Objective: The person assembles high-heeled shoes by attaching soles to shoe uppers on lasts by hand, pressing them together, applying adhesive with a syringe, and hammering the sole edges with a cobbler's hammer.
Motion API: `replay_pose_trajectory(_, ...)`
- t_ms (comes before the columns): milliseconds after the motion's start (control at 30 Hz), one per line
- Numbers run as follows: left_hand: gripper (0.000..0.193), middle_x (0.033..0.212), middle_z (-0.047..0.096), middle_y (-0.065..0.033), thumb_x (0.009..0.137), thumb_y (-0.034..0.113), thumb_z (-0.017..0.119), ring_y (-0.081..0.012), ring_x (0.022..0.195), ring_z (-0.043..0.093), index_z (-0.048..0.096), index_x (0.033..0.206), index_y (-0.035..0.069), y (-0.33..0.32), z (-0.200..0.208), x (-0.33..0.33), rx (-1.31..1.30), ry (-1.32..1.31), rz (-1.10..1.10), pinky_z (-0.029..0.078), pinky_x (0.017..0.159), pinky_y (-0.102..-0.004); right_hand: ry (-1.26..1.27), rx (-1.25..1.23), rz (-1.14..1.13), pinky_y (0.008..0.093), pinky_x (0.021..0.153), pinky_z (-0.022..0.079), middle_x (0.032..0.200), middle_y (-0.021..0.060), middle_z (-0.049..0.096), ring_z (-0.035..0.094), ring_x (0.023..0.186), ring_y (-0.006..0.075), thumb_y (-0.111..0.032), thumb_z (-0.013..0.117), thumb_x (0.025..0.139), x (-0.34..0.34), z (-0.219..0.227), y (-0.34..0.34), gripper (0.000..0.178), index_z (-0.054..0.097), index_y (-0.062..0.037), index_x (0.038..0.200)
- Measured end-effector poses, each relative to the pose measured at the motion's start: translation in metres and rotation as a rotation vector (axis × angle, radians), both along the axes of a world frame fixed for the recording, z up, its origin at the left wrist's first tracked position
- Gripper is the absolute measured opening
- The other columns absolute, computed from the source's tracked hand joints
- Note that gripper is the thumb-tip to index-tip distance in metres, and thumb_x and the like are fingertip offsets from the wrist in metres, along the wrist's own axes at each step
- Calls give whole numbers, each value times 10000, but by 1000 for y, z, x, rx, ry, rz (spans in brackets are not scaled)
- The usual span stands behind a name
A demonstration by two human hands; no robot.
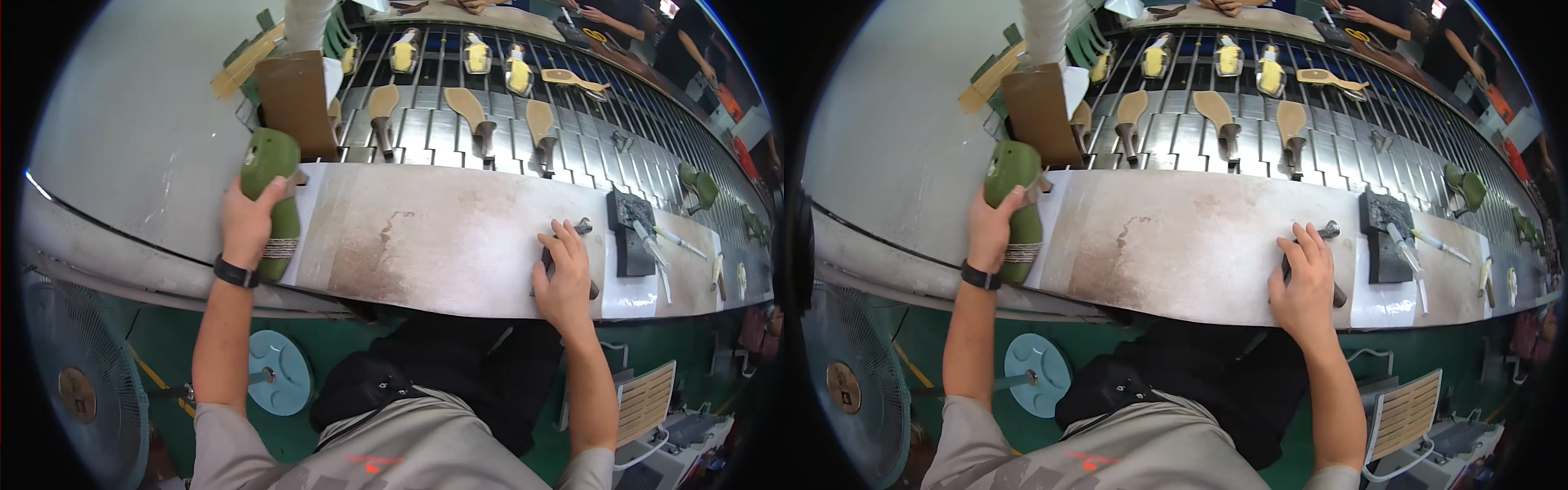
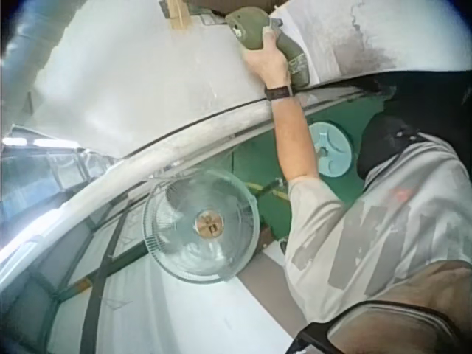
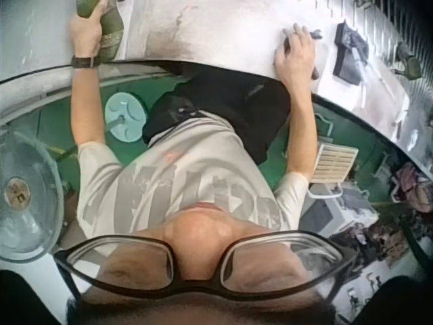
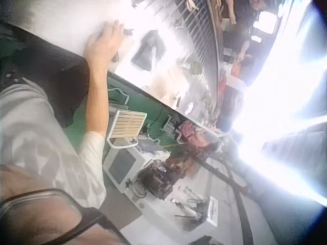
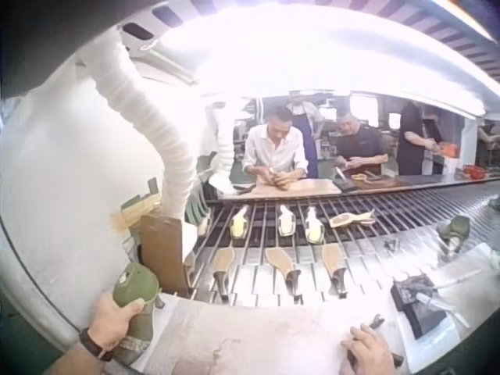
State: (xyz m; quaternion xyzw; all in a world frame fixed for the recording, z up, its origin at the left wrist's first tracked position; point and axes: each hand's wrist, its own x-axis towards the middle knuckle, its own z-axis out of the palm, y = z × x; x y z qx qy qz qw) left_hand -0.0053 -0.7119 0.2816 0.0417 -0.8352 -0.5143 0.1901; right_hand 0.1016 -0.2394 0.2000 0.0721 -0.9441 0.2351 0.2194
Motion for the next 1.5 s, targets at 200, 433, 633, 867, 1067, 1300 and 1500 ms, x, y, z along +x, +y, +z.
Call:
replay_pose_trajectory(200, 577, 1463, 622, -232, 951, 109, 761, -338, 1364, 598, 565, 1468, -56, -29, -18, -6, -417, 237, 252, 447, 1167, -425, -71, 69, -148, 557, 1175, 427, 1395, 235, 668, 597, 1356, 433, -40, 679, 865, -30, 23, 30, 381, 703, 5, 1243)
replay_pose_trajectory(433, 629, 1554, 557, -211, 899, 46, 726, -337, 1442, 536, 534, 1494, -26, 131, 22, 12, -393, 364, -397, 390, 1220, -441, -150, -163, -309, 505, 1017, 546, 1236, 245, 737, 692, 1192, 413, -211, 708, 931, -174, 32, 46, 574, 572, -29, 1458)
replay_pose_trajectory(633, 743, 1464, 613, -222, 918, 220, 819, -311, 1318, 644, 480, 1525, -40, 283, -19, -154, -311, 53, -704, 512, 1102, -422, -488, -161, -256, 545, 922, 561, 1061, 252, 764, 724, 1043, 454, -197, 727, 930, -207, 8, 52, 371, 626, -37, 1249)
replay_pose_trajectory(867, 1206, 1326, 671, -357, 715, 573, 958, -422, 1204, 708, 360, 1483, -138, 468, -83, -414, -474, -268, -212, 569, 1027, -438, -124, -661, -281, 539, 824, 533, 977, 258, 712, 695, 923, 470, -109, 743, 926, -207, 13, 52, 266, 594, 3, 1116)
replay_pose_trajectory(1067, 1103, 1447, 592, -350, 726, 469, 945, -468, 1340, 621, 405, 1505, -93, 497, -91, -446, -507, -315, -89, 521, 1137, -483, -100, -1107, -207, 413, 779, 526, 945, 133, 660, 647, 838, 253, -142, 719, 941, -203, 24, 49, 258, 619, -14, 1141)
replay_pose_trajectory(1300, 925, 1370, 634, -137, 796, 145, 869, -199, 1156, 649, 407, 1575, -42, 331, -48, -334, -4, -100, -577, 542, 994, -333, 0, -1047, -252, 407, 776, 530, 918, 136, 664, 643, 803, 268, -273, 740, 962, -210, 11, 59, 284, 625, -25, 1038)
replay_pose_trajectory(1500, 938, 1442, 550, -221, 757, 75, 775, -332, 1308, 581, 384, 1602, -35, 171, -28, -84, -307, 258, -505, 418, 1176, -428, 409, -520, -222, 450, 807, 527, 974, 163, 672, 684, 897, 358, -221, 767, 863, -170, 38, 50, 305, 608, -28, 1037)
